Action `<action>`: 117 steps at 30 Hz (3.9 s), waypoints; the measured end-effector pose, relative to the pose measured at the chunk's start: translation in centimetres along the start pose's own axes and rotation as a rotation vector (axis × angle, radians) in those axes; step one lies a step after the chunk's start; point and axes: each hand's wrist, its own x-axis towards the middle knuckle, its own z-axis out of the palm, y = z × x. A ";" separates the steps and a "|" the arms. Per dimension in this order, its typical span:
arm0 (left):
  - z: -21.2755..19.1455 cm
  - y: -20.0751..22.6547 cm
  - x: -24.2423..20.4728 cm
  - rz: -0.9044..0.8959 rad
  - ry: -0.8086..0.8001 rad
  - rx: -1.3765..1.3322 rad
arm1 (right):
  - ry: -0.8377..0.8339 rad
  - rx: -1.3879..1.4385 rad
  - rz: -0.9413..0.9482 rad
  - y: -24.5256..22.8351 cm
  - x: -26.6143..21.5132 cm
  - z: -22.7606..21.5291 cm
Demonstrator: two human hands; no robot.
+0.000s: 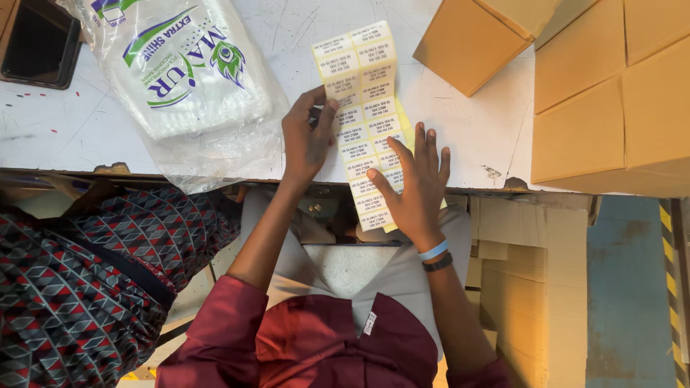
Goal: The person repeatedly peels labels from a sheet and sticks them onto small cardboard boxes on a table. They handle the boxes one at a time, placing each labeled box aside after application.
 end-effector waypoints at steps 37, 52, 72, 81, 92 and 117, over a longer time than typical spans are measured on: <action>-0.4 2.3 3.4 -0.089 -0.145 0.009 | 0.021 -0.042 -0.071 -1.5 -1.9 0.9; 0.7 -0.7 3.1 -0.040 -0.205 -0.557 | 0.015 -0.078 -0.065 -1.4 -2.1 1.0; 0.4 0.0 2.6 -0.067 -0.204 -0.517 | 0.019 0.015 -0.074 -1.7 -2.1 0.3; 0.5 0.0 2.3 -0.023 -0.241 -0.443 | 0.138 0.407 -0.064 -0.1 8.6 -3.5; 0.6 1.1 2.4 -0.209 -0.207 -0.296 | 0.160 0.582 -0.083 0.5 9.3 -1.2; 1.5 -0.6 2.4 0.051 -0.001 -0.121 | 0.085 0.677 -0.090 14.8 21.1 -10.0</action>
